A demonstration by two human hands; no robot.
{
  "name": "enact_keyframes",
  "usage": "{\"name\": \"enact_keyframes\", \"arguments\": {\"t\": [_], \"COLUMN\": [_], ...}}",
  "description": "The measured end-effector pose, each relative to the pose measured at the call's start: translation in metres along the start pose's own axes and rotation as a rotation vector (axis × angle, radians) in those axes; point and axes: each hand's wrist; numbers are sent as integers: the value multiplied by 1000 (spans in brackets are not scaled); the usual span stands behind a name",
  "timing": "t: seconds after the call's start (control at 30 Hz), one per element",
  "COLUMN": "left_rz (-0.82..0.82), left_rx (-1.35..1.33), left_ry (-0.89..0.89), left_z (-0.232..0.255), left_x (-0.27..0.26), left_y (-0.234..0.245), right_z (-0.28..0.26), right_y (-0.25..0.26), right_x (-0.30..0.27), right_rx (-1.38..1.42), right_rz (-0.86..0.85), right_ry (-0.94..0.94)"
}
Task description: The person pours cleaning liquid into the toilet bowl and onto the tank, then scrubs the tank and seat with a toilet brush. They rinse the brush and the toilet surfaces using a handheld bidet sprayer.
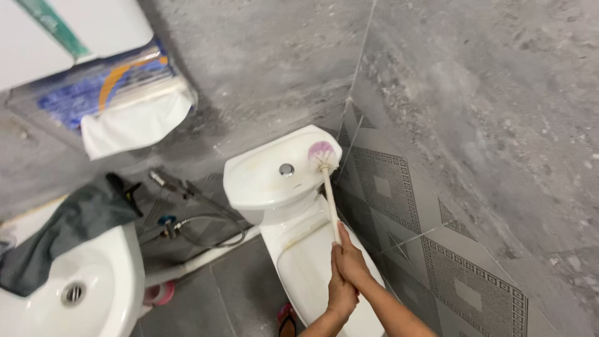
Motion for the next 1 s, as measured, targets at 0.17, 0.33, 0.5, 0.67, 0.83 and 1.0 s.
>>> {"name": "enact_keyframes", "arguments": {"t": [0.17,0.33,0.5,0.67,0.83,1.0], "left_rz": [96,147,-66,330,489,543], "left_rx": [-111,-219,-85,294,338,424], "left_ry": [45,39,-55,-311,-376,-393], "left_z": [-29,-35,-37,-44,1,18], "left_x": [-27,-33,26,54,35,50], "left_y": [9,0,-10,60,81,81], "right_z": [-1,4,37,48,11,-7], "right_y": [-24,-29,17,11,-41,-40], "right_x": [-25,-27,8,3,34,37], "right_rx": [-87,-76,-68,-521,-547,-537], "right_rz": [-175,-284,-104,-103,-108,-148], "right_ry": [-21,-10,58,163,480,297]}}
Point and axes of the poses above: each hand's wrist, its own x-axis towards the middle knuckle, its own y-axis out of the back of the hand, z = x × y, and after that the axes turned 6 degrees about y, right-handed
